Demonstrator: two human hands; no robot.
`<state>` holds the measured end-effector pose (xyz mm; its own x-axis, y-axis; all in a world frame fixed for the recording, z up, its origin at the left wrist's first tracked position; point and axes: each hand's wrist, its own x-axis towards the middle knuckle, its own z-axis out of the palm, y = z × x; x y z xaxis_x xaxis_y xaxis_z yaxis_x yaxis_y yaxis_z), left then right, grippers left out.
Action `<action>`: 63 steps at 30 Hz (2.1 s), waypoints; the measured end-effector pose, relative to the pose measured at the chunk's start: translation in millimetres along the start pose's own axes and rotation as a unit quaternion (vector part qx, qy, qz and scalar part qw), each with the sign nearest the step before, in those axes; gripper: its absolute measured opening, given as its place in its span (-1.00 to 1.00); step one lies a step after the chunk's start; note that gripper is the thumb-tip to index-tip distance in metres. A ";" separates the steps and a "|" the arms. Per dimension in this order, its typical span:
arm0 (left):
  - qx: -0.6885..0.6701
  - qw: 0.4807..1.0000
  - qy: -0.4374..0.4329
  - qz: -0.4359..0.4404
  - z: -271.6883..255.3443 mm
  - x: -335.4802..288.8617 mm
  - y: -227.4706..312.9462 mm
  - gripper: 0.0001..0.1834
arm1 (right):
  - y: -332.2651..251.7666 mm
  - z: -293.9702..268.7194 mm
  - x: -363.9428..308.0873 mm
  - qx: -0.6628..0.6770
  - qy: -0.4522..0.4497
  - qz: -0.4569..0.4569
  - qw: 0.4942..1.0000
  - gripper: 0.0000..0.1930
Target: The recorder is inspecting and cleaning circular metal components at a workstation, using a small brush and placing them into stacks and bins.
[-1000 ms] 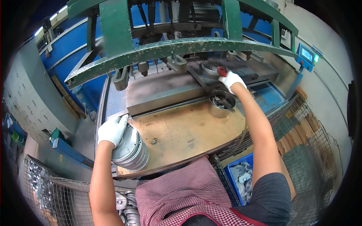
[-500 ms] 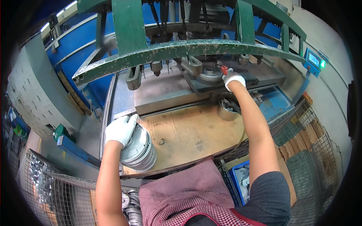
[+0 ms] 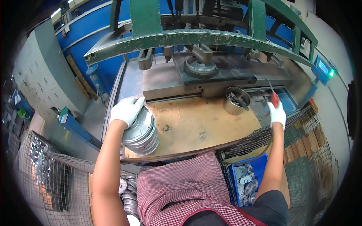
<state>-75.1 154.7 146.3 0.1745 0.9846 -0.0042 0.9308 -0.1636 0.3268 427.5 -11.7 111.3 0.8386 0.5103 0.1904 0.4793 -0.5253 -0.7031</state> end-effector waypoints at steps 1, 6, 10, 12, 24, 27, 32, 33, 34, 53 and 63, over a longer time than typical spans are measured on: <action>0.008 1.000 -0.006 -0.003 -2.6 -0.6 1.9 -0.41 | 42.2 3.0 11.2 -0.021 0.071 -0.049 0.996 -0.37; 0.017 1.000 0.004 -0.002 2.7 2.4 -4.6 -0.36 | 105.1 13.2 -1.3 -0.236 0.087 0.047 0.967 -0.35; 0.007 1.000 0.011 -0.004 3.9 2.2 -5.5 -0.39 | 85.1 35.5 -26.8 -0.230 0.318 0.011 0.920 -0.42; 0.001 1.000 0.030 0.006 9.1 3.2 -8.1 -0.39 | 56.7 50.7 -31.4 -0.137 0.295 -0.066 0.943 -0.47; 0.015 0.999 0.040 0.028 12.6 5.7 -13.5 -0.35 | -252.4 199.5 -92.8 -0.052 -0.156 -0.424 0.891 -0.62; 0.004 1.000 0.001 0.009 7.1 5.7 -5.8 -0.45 | -279.7 239.7 -71.0 -0.113 -0.179 -0.449 0.868 -0.58; -0.001 1.000 0.003 -0.004 5.7 0.9 -5.8 -0.44 | -292.2 213.4 -84.4 -0.095 -0.199 -0.436 0.873 -0.58; 0.001 1.000 0.015 0.010 7.0 2.7 -8.3 -0.44 | -283.9 206.0 -88.3 -0.106 -0.161 -0.463 0.865 -0.57; 0.004 0.999 0.024 0.022 9.9 4.2 -13.1 -0.44 | -274.1 191.1 -101.1 -0.108 -0.158 -0.475 0.859 -0.59; 0.026 0.941 0.223 0.255 2.4 -125.3 -19.3 -0.76 | -38.4 133.0 -173.1 0.020 -0.269 -0.357 0.894 -0.62; 0.032 0.893 0.286 0.347 2.4 -27.5 14.9 -0.78 | 58.3 72.8 -34.4 -0.063 -0.042 -0.187 0.979 -0.57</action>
<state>-65.2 125.0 149.0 0.5418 0.5116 0.6669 0.6814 -0.7319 0.0079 407.7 -10.3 13.9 0.5766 0.7345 0.3579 0.7813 -0.3677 -0.5043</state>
